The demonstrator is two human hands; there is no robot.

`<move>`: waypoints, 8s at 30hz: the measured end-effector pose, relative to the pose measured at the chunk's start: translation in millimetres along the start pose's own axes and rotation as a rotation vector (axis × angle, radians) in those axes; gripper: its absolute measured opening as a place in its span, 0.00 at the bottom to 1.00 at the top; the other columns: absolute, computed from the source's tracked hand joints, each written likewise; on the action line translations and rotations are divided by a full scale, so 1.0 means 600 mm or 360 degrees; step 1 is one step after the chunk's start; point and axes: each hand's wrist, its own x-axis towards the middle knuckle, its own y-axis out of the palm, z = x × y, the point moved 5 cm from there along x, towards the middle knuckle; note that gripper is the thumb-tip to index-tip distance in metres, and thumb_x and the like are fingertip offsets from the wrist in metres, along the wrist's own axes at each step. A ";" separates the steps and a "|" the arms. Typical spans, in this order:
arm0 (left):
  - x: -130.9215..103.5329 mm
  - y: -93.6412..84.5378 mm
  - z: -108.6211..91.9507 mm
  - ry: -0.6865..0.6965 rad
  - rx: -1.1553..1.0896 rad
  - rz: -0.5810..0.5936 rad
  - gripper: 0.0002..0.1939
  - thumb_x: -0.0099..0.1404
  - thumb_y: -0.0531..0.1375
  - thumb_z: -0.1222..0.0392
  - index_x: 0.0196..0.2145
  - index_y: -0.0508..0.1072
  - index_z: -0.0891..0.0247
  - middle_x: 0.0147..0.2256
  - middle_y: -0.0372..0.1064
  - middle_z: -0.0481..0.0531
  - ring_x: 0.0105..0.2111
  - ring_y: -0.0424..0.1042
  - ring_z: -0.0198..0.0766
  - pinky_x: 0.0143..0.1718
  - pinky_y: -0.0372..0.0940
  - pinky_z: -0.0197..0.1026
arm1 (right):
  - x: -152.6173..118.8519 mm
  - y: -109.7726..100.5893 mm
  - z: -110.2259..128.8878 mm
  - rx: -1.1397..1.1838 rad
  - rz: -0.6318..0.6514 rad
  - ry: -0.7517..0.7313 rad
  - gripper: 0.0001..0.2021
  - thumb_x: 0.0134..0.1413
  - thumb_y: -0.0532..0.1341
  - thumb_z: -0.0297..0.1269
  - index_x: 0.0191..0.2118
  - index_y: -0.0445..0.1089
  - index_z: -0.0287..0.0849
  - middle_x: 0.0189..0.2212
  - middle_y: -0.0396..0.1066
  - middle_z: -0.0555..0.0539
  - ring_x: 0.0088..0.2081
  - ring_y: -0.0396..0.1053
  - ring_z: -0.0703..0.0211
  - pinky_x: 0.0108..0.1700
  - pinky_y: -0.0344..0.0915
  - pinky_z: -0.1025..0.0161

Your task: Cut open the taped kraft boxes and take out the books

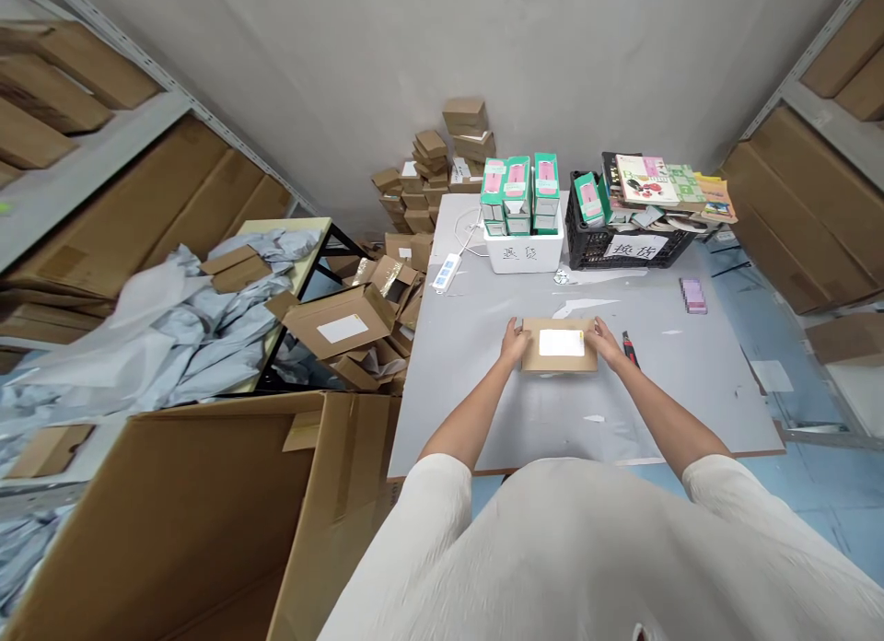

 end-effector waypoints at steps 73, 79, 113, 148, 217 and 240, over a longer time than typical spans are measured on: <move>-0.072 -0.014 -0.112 0.0717 0.0597 0.0111 0.23 0.67 0.66 0.65 0.59 0.79 0.58 0.63 0.66 0.62 0.64 0.69 0.55 0.68 0.67 0.58 | -0.079 0.039 0.141 -0.0441 -0.0276 -0.0618 0.42 0.55 0.67 0.49 0.74 0.62 0.48 0.67 0.72 0.40 0.67 0.70 0.36 0.71 0.65 0.39; -0.092 -0.013 -0.146 0.0811 0.0779 0.0107 0.18 0.76 0.61 0.53 0.59 0.77 0.56 0.61 0.69 0.61 0.64 0.68 0.57 0.68 0.62 0.56 | -0.080 0.104 0.167 -0.0317 -0.0029 -0.0739 0.35 0.66 0.59 0.58 0.73 0.66 0.49 0.67 0.73 0.39 0.65 0.72 0.38 0.68 0.68 0.38; -0.028 -0.065 0.027 0.0310 0.0482 0.0164 0.32 0.71 0.60 0.59 0.71 0.65 0.58 0.57 0.80 0.59 0.55 0.81 0.52 0.59 0.73 0.54 | -0.027 -0.014 -0.029 -0.0576 -0.0095 -0.0296 0.13 0.60 0.58 0.41 0.47 0.72 0.46 0.49 0.79 0.43 0.47 0.78 0.51 0.58 0.73 0.50; -0.051 -0.049 0.062 0.0313 0.0322 0.0040 0.33 0.70 0.65 0.54 0.70 0.63 0.57 0.61 0.73 0.62 0.56 0.77 0.51 0.56 0.73 0.54 | 0.038 -0.154 -0.028 -0.0295 -0.0328 0.0229 0.16 0.70 0.54 0.47 0.43 0.73 0.41 0.31 0.76 0.46 0.30 0.76 0.58 0.29 0.71 0.67; -0.043 -0.051 -0.004 0.0766 0.1054 0.0275 0.43 0.65 0.66 0.65 0.75 0.60 0.50 0.73 0.62 0.63 0.77 0.48 0.66 0.74 0.34 0.77 | -0.063 0.171 0.251 -0.2335 0.0785 -0.0842 0.19 0.77 0.53 0.42 0.56 0.81 0.45 0.52 0.80 0.34 0.50 0.78 0.41 0.49 0.68 0.55; -0.060 -0.045 -0.029 0.0536 0.1526 0.0409 0.38 0.73 0.59 0.63 0.76 0.55 0.43 0.79 0.48 0.54 0.78 0.47 0.59 0.75 0.37 0.76 | -0.065 0.138 0.247 -0.2434 0.0807 -0.0755 0.19 0.78 0.52 0.38 0.58 0.80 0.46 0.54 0.79 0.36 0.52 0.78 0.43 0.47 0.66 0.57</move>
